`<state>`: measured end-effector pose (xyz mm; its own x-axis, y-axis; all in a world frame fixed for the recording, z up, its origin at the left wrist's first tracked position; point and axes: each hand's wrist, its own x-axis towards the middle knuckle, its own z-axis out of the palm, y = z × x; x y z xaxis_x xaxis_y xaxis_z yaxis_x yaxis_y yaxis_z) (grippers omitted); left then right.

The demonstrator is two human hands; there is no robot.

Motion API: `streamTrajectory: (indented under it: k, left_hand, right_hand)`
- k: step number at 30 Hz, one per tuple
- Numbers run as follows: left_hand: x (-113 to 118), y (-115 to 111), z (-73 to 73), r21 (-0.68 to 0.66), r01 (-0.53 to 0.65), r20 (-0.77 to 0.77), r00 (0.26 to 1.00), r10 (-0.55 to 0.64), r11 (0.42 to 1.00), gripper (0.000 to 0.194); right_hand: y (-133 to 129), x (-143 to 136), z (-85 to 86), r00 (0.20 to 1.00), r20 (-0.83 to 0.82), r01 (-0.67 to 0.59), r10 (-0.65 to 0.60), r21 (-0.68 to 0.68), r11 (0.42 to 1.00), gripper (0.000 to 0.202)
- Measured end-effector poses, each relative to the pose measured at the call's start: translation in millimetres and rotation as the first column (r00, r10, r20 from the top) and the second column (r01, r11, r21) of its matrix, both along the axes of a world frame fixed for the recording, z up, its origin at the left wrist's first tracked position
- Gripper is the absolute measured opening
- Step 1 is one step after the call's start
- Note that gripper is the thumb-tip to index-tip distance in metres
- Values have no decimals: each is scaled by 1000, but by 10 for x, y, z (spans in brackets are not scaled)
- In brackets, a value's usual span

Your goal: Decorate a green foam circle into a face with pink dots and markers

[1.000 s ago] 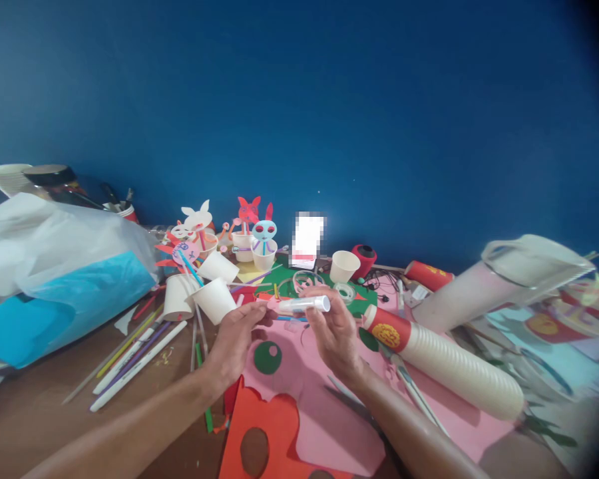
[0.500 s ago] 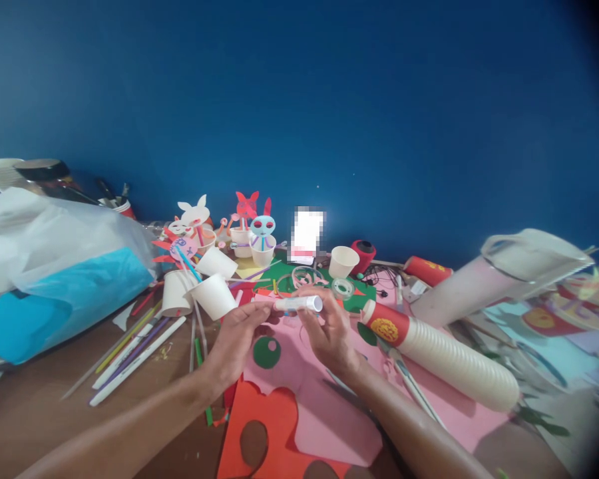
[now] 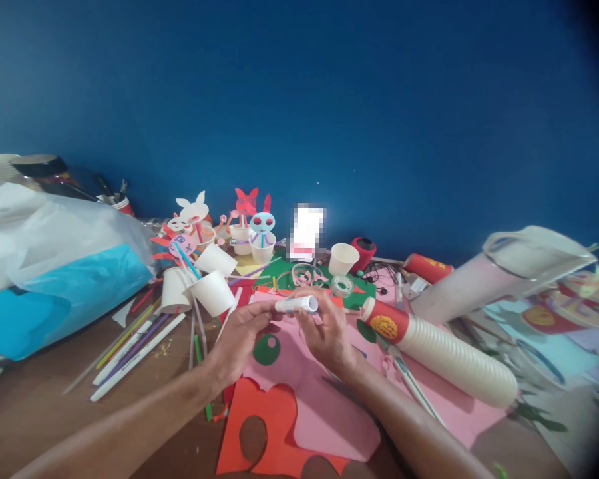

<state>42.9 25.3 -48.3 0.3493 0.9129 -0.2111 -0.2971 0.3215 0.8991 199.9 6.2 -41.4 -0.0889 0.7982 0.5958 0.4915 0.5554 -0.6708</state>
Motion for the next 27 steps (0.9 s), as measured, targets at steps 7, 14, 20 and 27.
streamTrajectory:
  k: [7,14,20,27]
  left_hand:
    - [-23,17,16,-68,9,75,997,-4,998,23]
    - [-30,31,9,-147,28,134,991,-8,989,25]
    - [-23,33,-22,-157,0,143,990,23,988,23]
    - [-23,30,-20,-153,-34,96,994,49,988,19]
  right_hand:
    - [15,37,22,995,95,16,-20,44,999,15]
    - [30,61,-2,992,109,53,-56,31,998,16]
    - [36,71,-14,993,91,72,-75,30,997,16]
    - [39,59,-37,992,58,111,-111,4,994,16]
